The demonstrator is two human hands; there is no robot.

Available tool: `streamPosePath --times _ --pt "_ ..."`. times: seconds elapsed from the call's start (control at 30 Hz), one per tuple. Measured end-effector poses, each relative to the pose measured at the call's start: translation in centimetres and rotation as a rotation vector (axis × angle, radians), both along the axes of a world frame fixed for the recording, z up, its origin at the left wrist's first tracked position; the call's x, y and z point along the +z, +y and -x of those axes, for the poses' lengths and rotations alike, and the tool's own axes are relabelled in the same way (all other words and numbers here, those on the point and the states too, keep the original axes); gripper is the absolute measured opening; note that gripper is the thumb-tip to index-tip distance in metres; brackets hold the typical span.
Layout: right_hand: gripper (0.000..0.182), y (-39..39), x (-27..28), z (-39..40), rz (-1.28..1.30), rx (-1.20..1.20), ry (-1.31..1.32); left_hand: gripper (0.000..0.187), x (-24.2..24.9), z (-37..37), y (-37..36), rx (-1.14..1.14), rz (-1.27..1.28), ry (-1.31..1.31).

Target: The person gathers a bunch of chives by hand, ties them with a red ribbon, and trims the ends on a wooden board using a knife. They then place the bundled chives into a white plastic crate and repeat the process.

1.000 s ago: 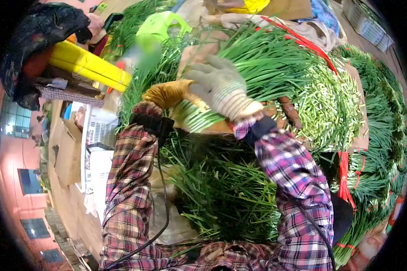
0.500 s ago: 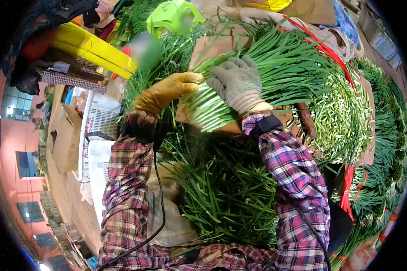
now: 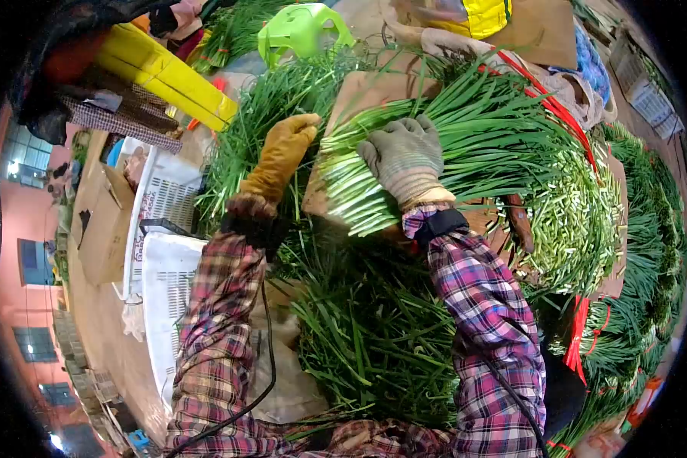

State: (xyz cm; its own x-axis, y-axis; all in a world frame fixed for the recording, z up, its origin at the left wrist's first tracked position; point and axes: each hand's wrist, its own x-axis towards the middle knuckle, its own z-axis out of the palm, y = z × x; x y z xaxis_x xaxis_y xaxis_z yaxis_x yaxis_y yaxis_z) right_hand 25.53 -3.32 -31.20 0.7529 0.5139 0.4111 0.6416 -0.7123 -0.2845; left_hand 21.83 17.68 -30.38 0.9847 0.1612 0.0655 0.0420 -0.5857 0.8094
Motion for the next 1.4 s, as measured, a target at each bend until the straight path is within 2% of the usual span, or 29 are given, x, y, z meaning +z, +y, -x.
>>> streamPosePath --times 0.03,0.07,0.1,0.17,0.2,0.23,0.3,0.33,0.37,0.43,0.5,0.53,0.57,0.63,0.73,0.87,0.97,1.03,1.1,1.13,1.17,1.23,1.3,1.37,1.4 --pt "0.029 0.0 -0.2 0.0 -0.032 0.003 -0.021 0.033 -0.9 -1.1 0.4 0.021 -0.17 -0.091" --pt "0.028 0.0 -0.4 0.1 -0.03 -0.004 -0.032 0.041 -2.1 -2.6 0.8 -0.011 -0.209 -0.074" --pt "0.029 0.0 -0.4 0.1 -0.028 -0.008 -0.033 0.043 -2.1 -3.5 0.6 -0.015 -0.32 0.024" --pt "0.028 -0.1 -0.7 0.2 -0.044 -0.004 -0.047 0.041 -2.5 -5.4 -0.1 0.001 -0.321 0.221" --pt "0.02 0.0 -0.7 0.1 -0.059 -0.006 -0.118 0.037 -2.2 -6.3 -0.1 -0.09 -0.412 0.316" --pt "0.02 -0.1 -0.9 0.1 -0.054 -0.011 -0.115 0.037 -2.4 -6.7 -0.5 -0.097 -0.407 0.318" --pt "0.021 -0.2 -1.1 0.0 -0.125 0.028 -0.127 0.034 -2.6 -7.3 -1.0 0.108 -0.713 0.29" --pt "0.021 -0.3 -1.2 0.1 -0.124 0.03 -0.137 0.035 -3.0 -7.0 -1.5 0.219 -0.85 0.02" --pt "0.021 -0.4 -1.0 0.0 -0.126 0.022 -0.136 0.038 -3.5 -7.7 -1.6 0.2 -0.849 -0.021" --pt "0.021 -0.4 -1.0 0.1 -0.114 0.028 -0.113 0.04 -3.8 -8.0 -2.1 0.158 -0.799 0.062" --pt "0.02 -0.4 -1.4 0.1 -0.157 0.028 -0.15 0.043 -4.6 -8.2 -1.1 0.329 -0.745 0.157" --pt "0.02 -0.5 -1.5 0.1 -0.156 0.023 -0.148 0.045 -4.5 -8.5 -0.1 0.198 -0.587 0.393" --pt "0.022 -0.5 -1.5 0.2 -0.156 0.024 -0.135 0.043 -4.9 -8.7 0.3 0.146 -0.591 0.448" --pt "0.023 -0.4 -1.6 0.2 -0.168 0.021 -0.123 0.036 -5.9 -8.5 0.5 0.207 -0.673 0.365" --pt "0.023 -0.5 -1.6 0.0 -0.195 0.047 -0.121 0.032 -6.7 -8.9 1.0 0.245 -0.69 0.395" --pt "0.022 -0.6 -1.7 0.1 -0.2 0.037 -0.133 0.024 -8.1 -9.3 2.0 0.194 -0.741 0.313" --pt "0.023 -0.5 -1.5 0.1 -0.207 0.035 -0.153 0.02 -6.7 -8.2 1.1 0.178 -0.723 0.236" --pt "0.023 -0.6 -1.6 0.1 -0.193 0.029 -0.148 0.017 -4.7 -8.0 0.1 0.214 -0.687 0.281" --pt "0.022 -0.7 -1.5 0.2 -0.179 0.019 -0.143 0.017 -3.4 -7.6 -0.7 0.349 -0.664 0.275" --pt "0.02 -0.9 -1.3 0.3 -0.146 0.021 -0.107 0.017 -5.1 -8.0 0.6 0.315 -0.769 0.124" --pt "0.019 -0.9 -1.2 0.3 -0.116 0.024 -0.07 0.017 -6.9 -8.4 1.6 0.313 -0.769 0.126" --pt "0.019 -0.8 -1.3 0.3 -0.105 0.02 -0.072 0.019 -6.9 -8.1 1.6 0.325 -0.675 0.021" --pt "0.019 -0.9 -1.2 0.3 -0.074 0.023 -0.048 0.019 -6.6 -8.2 1.5 0.288 -0.684 0.007" --pt "0.019 -0.9 -0.9 0.4 -0.06 0.025 -0.037 0.018 -4.1 -7.3 -0.2 0.217 -0.353 0.058" --pt "0.019 -1.0 -0.9 0.4 -0.049 0.026 -0.028 0.016 -3.4 -6.7 -0.8 0.176 -0.294 0.044"
